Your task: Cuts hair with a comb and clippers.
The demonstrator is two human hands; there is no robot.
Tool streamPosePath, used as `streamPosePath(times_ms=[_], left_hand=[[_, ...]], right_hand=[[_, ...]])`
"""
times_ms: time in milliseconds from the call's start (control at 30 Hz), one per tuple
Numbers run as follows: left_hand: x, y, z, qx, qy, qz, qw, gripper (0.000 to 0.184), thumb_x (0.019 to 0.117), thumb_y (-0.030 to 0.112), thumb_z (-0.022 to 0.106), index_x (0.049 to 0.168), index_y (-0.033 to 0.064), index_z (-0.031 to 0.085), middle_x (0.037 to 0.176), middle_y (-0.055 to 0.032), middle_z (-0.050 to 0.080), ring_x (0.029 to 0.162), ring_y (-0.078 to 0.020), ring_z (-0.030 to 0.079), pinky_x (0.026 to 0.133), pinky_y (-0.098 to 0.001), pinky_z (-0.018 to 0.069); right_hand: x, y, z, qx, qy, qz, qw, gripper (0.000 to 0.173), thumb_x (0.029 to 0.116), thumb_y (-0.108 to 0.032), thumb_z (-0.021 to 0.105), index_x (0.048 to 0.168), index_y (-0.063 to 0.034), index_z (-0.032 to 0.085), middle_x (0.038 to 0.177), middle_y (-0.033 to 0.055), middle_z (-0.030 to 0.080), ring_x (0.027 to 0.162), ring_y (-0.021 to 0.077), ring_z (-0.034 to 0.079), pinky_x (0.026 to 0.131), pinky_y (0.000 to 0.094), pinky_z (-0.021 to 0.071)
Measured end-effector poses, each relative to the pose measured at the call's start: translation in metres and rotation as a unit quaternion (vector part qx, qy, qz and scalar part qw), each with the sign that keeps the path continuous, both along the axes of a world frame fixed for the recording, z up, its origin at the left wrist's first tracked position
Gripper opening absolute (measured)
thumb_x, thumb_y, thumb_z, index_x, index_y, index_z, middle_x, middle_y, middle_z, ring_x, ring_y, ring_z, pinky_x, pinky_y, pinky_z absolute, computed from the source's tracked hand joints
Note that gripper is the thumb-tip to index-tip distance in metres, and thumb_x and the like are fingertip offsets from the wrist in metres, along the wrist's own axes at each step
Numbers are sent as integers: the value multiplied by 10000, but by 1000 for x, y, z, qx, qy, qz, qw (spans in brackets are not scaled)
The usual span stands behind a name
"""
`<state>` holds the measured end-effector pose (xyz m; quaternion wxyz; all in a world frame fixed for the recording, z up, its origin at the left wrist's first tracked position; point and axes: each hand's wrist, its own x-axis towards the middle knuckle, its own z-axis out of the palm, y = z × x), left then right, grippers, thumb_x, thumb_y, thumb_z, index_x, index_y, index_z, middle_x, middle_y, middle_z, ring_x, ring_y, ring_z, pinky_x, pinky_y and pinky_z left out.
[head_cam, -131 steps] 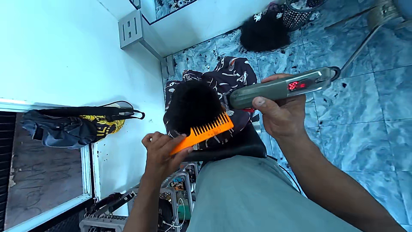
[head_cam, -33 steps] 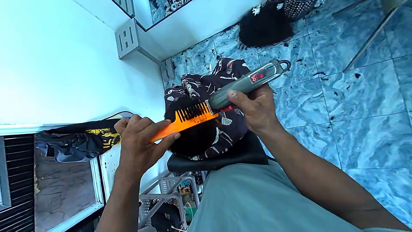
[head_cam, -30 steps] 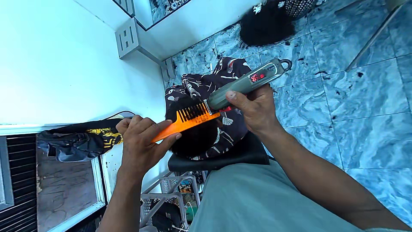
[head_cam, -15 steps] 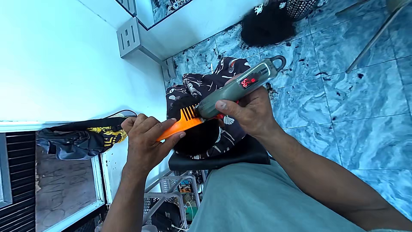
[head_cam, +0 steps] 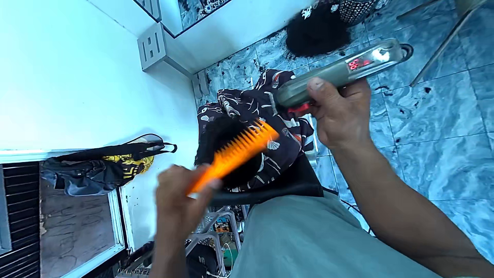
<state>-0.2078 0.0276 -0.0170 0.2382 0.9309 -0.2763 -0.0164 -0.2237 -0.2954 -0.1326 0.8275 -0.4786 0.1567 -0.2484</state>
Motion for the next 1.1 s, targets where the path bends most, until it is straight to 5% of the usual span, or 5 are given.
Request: streamPosePath(times_ms=[100, 167, 300, 500, 1100], left_hand=[[-24, -10, -24, 70, -57, -68, 994, 377, 935, 553, 689, 1086, 228, 804, 758, 8, 625, 785, -167, 572, 871, -473, 410], [-26, 19, -16, 87, -84, 21, 992, 336, 955, 429, 711, 1062, 122, 795, 811, -79, 681, 832, -208, 627, 889, -474, 465], [-14, 80, 9, -68, -70, 271, 958, 226, 1027, 208, 608, 891, 58, 706, 752, 94, 637, 668, 46, 584, 627, -155, 500], [-20, 26, -17, -54, 72, -56, 994, 352, 918, 557, 718, 1107, 269, 791, 789, 81, 624, 831, -71, 547, 901, -373, 403], [40, 19, -35, -13, -99, -56, 993, 356, 881, 466, 790, 1108, 192, 807, 756, 27, 587, 823, -146, 519, 898, -461, 334]], right_hand=[[-6, -6, -12, 15, 20, -4, 1000, 365, 950, -190, 751, 1225, -60, 550, 1015, 103, 711, 791, 249, 730, 652, 415, 653], [-16, -10, -19, 12, 36, -1, 999, 386, 942, -200, 762, 1236, -74, 546, 1030, 89, 709, 807, 240, 732, 663, 409, 656], [-34, -21, -33, 20, 70, -22, 997, 364, 944, -184, 752, 1234, -115, 542, 1044, 55, 711, 813, 216, 742, 636, 387, 658], [-16, 0, -16, 2, -7, 29, 1000, 382, 932, -168, 773, 1233, -97, 549, 1040, 48, 714, 847, 195, 735, 730, 373, 658], [21, 52, 28, -112, -25, 111, 987, 450, 859, -90, 834, 1204, -2, 559, 1006, 101, 741, 869, 224, 760, 732, 380, 682]])
